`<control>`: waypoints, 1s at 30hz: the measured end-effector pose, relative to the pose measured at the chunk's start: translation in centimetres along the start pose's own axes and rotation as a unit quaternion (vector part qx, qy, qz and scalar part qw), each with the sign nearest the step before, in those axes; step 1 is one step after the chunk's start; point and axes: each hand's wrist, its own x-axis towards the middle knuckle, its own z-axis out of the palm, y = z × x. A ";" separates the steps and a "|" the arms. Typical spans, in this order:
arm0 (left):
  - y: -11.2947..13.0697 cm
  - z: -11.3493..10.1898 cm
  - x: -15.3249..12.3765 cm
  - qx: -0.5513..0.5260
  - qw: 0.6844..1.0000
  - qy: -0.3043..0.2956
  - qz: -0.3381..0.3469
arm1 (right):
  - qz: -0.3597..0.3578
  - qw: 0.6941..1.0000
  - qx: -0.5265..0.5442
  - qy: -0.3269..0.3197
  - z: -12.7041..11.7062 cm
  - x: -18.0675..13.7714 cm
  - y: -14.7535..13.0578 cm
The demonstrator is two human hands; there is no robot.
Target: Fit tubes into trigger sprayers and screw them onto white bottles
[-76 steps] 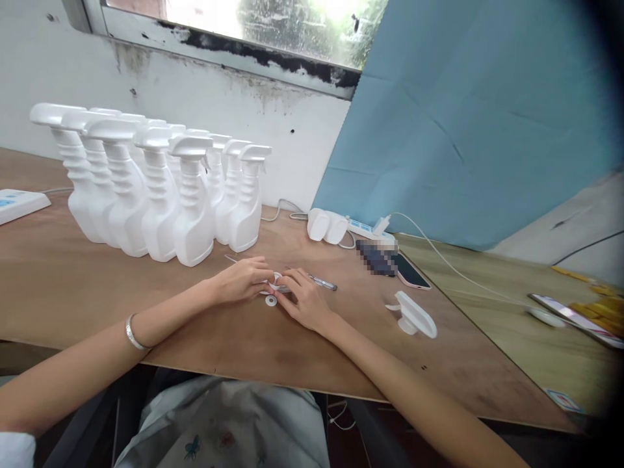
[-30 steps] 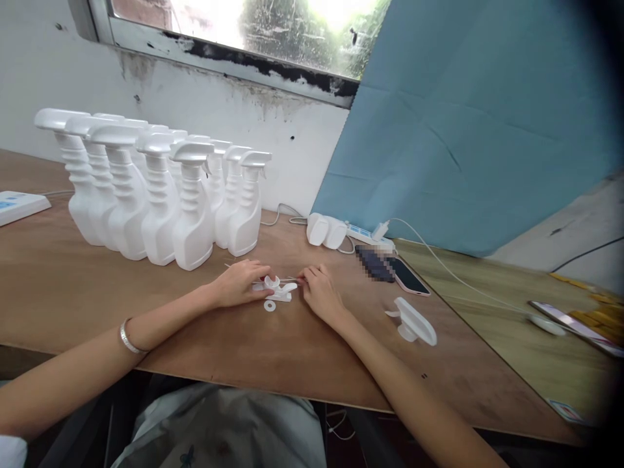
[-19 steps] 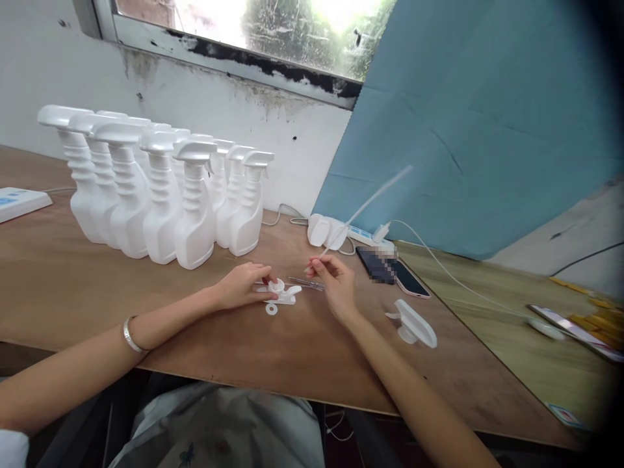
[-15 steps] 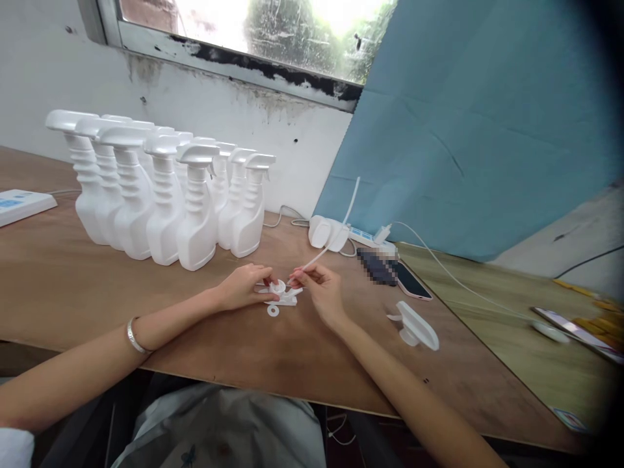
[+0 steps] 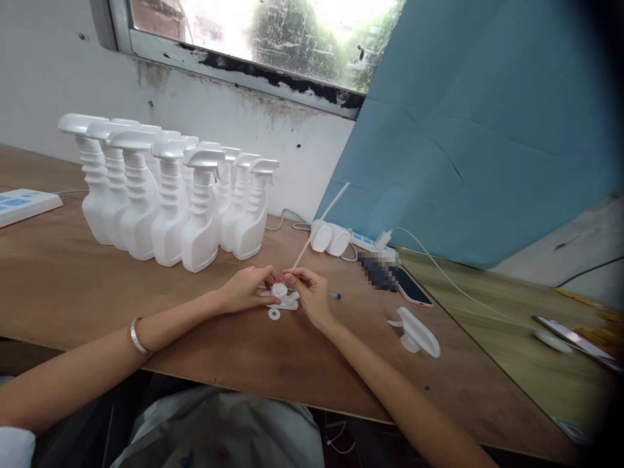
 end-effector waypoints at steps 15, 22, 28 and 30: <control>0.2 -0.1 0.1 -0.036 0.999 -0.008 -0.009 | -0.070 0.990 -0.117 0.020 0.3 -0.7 0.0; 0.2 0.0 0.0 -0.090 0.996 -0.011 -0.020 | -0.131 0.976 -0.173 0.033 0.6 -1.2 -0.4; 0.2 0.0 0.1 -0.082 0.996 -0.008 -0.025 | -0.150 0.969 -0.193 0.027 0.9 -1.1 -0.6; 0.3 0.0 0.1 -0.084 0.996 -0.011 -0.030 | -0.154 0.968 -0.196 0.028 0.9 -1.2 -0.7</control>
